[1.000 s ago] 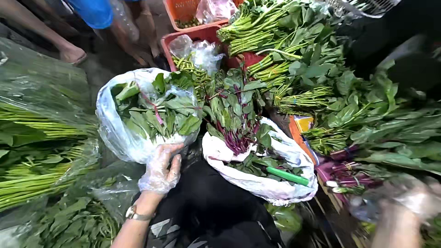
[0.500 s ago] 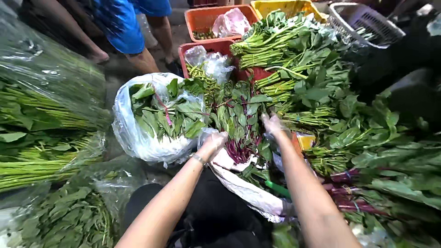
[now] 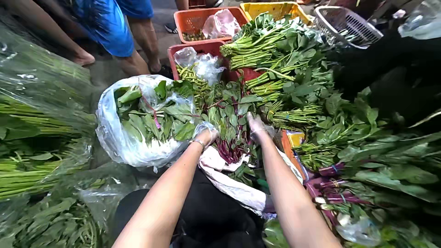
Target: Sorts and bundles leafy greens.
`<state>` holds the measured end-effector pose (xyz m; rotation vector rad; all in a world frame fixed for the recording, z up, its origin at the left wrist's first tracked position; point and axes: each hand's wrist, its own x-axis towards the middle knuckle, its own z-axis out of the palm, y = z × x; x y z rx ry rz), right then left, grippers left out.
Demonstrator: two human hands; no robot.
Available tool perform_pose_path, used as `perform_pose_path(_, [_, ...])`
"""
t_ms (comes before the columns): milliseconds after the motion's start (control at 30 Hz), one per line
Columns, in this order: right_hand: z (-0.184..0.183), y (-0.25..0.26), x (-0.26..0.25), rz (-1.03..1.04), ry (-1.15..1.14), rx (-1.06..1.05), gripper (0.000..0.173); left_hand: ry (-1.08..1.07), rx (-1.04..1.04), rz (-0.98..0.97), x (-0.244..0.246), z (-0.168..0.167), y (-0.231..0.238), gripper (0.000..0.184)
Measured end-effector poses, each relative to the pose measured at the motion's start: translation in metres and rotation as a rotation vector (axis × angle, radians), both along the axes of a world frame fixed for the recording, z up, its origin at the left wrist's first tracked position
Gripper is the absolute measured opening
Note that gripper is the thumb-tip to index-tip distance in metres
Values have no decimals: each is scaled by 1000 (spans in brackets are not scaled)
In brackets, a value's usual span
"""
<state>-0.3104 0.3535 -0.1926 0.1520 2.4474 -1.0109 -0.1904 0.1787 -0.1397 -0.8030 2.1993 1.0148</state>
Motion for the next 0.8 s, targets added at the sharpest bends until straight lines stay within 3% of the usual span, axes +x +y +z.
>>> perform_pose_path(100, [-4, -20, 5, 98, -1, -7, 79, 35, 64, 55, 0, -9, -1, 48])
perform_pose_path(233, [22, -49, 29, 168, 51, 132, 80, 77, -56, -52, -9, -9, 6, 52])
perform_pose_path(300, [18, -51, 31, 135, 61, -42, 75, 129, -29, -17, -10, -9, 7, 51])
perform_pose_path(367, [9, -46, 32, 50, -47, -312, 68, 258, 222, 149, -6, -7, 9, 49])
perform_pose_path(433, [16, -44, 30, -16, -192, -493, 68, 245, 425, 264, -7, 3, 8, 64])
perform_pose_path(500, [37, -43, 38, -47, -270, -608, 79, 184, 435, 281, -11, 9, 9, 79])
perform_pose_path(633, [66, -54, 50, 40, -297, -707, 86, 181, 376, 279, -20, 7, 13, 73])
perform_pose_path(800, [62, -52, 53, 39, -288, -714, 81, 180, 376, 395, -15, 1, 8, 67])
